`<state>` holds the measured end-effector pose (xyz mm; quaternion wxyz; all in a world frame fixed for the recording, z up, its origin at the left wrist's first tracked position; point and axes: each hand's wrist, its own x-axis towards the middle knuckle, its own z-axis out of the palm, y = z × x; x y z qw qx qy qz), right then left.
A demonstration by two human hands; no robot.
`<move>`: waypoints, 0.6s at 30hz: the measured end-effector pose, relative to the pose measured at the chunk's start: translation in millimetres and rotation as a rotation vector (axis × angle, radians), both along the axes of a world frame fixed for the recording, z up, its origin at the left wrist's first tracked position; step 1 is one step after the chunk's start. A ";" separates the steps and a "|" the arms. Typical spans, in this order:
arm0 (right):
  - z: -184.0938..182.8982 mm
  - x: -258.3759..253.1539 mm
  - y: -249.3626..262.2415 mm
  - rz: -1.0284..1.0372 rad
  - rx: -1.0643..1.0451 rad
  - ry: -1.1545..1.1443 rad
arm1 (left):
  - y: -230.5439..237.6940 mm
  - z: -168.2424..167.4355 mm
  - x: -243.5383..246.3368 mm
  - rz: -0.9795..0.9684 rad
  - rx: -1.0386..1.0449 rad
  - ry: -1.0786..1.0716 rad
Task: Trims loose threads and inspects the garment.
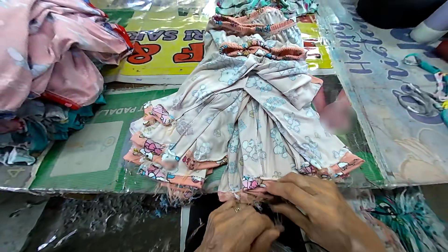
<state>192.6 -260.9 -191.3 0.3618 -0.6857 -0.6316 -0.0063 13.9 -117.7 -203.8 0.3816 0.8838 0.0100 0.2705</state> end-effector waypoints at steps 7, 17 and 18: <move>36.5 24.9 -6.9 0.327 0.106 0.666 | 27.1 14.6 12.3 0.238 -0.027 0.044; 8.2 6.3 11.8 -0.176 -0.098 -0.029 | 22.9 5.4 23.5 0.193 0.037 0.026; 6.7 8.0 10.6 -0.180 -0.093 -0.045 | 23.6 5.9 22.1 0.201 0.034 -0.005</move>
